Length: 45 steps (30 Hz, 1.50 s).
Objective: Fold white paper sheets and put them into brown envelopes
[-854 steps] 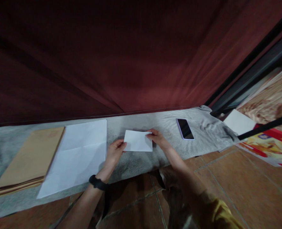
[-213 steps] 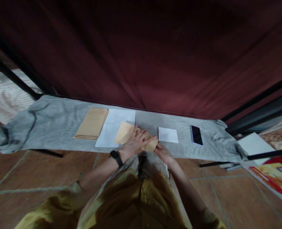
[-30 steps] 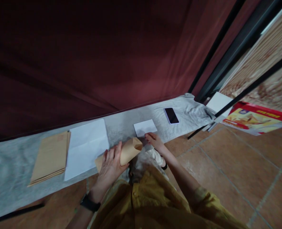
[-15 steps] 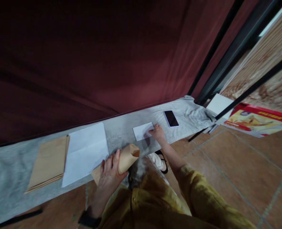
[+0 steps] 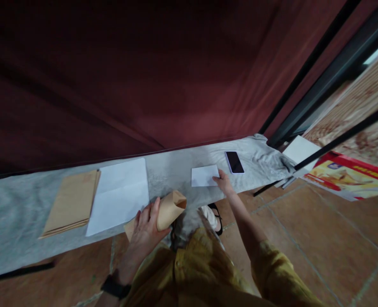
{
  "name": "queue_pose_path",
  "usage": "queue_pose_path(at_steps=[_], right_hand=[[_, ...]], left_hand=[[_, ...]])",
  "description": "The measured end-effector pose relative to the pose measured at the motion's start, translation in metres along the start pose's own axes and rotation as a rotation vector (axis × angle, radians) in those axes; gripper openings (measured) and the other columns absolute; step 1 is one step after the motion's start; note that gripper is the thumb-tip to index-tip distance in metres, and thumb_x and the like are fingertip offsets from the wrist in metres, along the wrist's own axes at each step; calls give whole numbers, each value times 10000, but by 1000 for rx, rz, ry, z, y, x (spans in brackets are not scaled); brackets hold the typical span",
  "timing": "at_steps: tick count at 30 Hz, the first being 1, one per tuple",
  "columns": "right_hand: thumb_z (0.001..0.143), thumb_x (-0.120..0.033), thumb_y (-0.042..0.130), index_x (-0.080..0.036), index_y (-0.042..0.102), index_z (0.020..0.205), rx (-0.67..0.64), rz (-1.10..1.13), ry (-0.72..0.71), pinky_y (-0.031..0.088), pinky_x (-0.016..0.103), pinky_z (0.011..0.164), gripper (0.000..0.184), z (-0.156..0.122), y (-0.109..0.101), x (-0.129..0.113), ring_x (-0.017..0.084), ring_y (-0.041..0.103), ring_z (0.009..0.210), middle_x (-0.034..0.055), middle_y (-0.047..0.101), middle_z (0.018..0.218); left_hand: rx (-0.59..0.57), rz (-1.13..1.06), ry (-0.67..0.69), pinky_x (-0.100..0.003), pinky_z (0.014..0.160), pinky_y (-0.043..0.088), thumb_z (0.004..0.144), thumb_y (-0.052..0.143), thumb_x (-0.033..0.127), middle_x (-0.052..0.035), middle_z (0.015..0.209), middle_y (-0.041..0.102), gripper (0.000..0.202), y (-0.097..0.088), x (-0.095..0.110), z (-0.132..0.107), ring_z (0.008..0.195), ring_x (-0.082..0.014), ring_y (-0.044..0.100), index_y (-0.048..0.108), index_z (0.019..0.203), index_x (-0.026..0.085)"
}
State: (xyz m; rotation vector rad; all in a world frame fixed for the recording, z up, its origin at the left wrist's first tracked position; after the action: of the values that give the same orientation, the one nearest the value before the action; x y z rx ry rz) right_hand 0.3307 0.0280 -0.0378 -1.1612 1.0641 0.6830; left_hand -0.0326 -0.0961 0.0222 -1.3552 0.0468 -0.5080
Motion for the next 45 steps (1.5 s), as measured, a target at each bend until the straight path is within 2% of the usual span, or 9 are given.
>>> queue_pose_path(at_steps=[4, 8, 11, 14, 17, 26, 38, 42, 45], right_hand=[[696, -356, 616, -201, 673, 922, 13, 120, 41, 509, 333, 762, 280, -22, -14, -4, 209, 624, 811, 32, 711, 856], [692, -432, 693, -201, 705, 926, 21, 320, 158, 449, 271, 609, 329, -49, -24, -18, 164, 565, 643, -3, 668, 737], [678, -420, 747, -209, 720, 925, -94, 438, 171, 410, 248, 568, 326, -70, -21, -42, 147, 548, 605, -11, 666, 718], [660, -355, 754, -212, 734, 863, -191, 458, 126, 438, 260, 614, 250, -86, -15, -65, 161, 588, 656, 10, 706, 770], [640, -284, 714, -213, 751, 843, -236, 429, 108, 458, 275, 647, 218, -95, -6, -74, 174, 613, 687, 23, 730, 801], [656, -248, 596, -219, 784, 825, -237, 379, 33, 485, 286, 676, 254, -95, -4, -80, 178, 641, 712, 31, 748, 804], [551, -157, 429, -193, 804, 805, -423, 173, 11, 454, 226, 644, 454, -92, 2, -75, 139, 612, 666, 4, 730, 741], [588, -150, 455, -196, 790, 798, -453, 161, 32, 453, 228, 625, 398, -91, 9, -73, 148, 613, 664, 2, 720, 727], [694, -193, 517, -193, 763, 821, -451, 201, 7, 462, 240, 634, 277, -99, 22, -75, 157, 616, 686, 5, 701, 730]], left_hand=[[-8, -27, -10, -545, 1085, 412, 767, 730, 388, -181, 1374, 518, 1063, -4, -1, 0, 1280, -378, 496, 113, 1611, 193], [-2, -26, -2, -566, 1110, 379, 803, 692, 416, -189, 1383, 522, 1032, -4, -3, 1, 1295, -378, 489, 97, 1611, 177], [33, -19, 0, -583, 1131, 356, 819, 671, 462, -204, 1393, 509, 1003, -3, -6, 0, 1324, -386, 471, 124, 1605, 164], [61, -5, -4, -599, 1157, 319, 836, 651, 479, -211, 1414, 493, 976, -2, -7, -1, 1358, -388, 445, 133, 1601, 166], [77, 19, 7, -612, 1167, 295, 853, 635, 457, -230, 1439, 472, 958, -2, -4, -2, 1386, -391, 420, 120, 1600, 147], [68, 76, 85, -626, 1186, 249, 847, 665, 373, -232, 1463, 462, 924, -5, 1, -8, 1410, -393, 402, 170, 1600, 169], [117, 77, 98, -628, 1193, 194, 828, 676, 375, -250, 1450, 480, 912, -2, -1, -7, 1398, -401, 418, 226, 1584, 133], [116, 87, 130, -625, 1195, 192, 834, 670, 378, -245, 1445, 490, 891, -2, 3, -7, 1393, -398, 426, 246, 1580, 137], [109, 75, 131, -626, 1195, 198, 846, 653, 412, -243, 1447, 490, 871, -2, 7, -5, 1396, -400, 424, 267, 1575, 133]])
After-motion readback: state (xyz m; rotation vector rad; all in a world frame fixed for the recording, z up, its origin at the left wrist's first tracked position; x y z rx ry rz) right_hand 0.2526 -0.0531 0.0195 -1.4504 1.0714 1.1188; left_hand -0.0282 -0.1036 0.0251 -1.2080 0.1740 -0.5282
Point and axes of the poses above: each hand's wrist, its own z-axis towards the middle knuckle, its own y-axis out of the palm, x = y × z, the point moved 8 cm from there along z, towards the middle knuckle
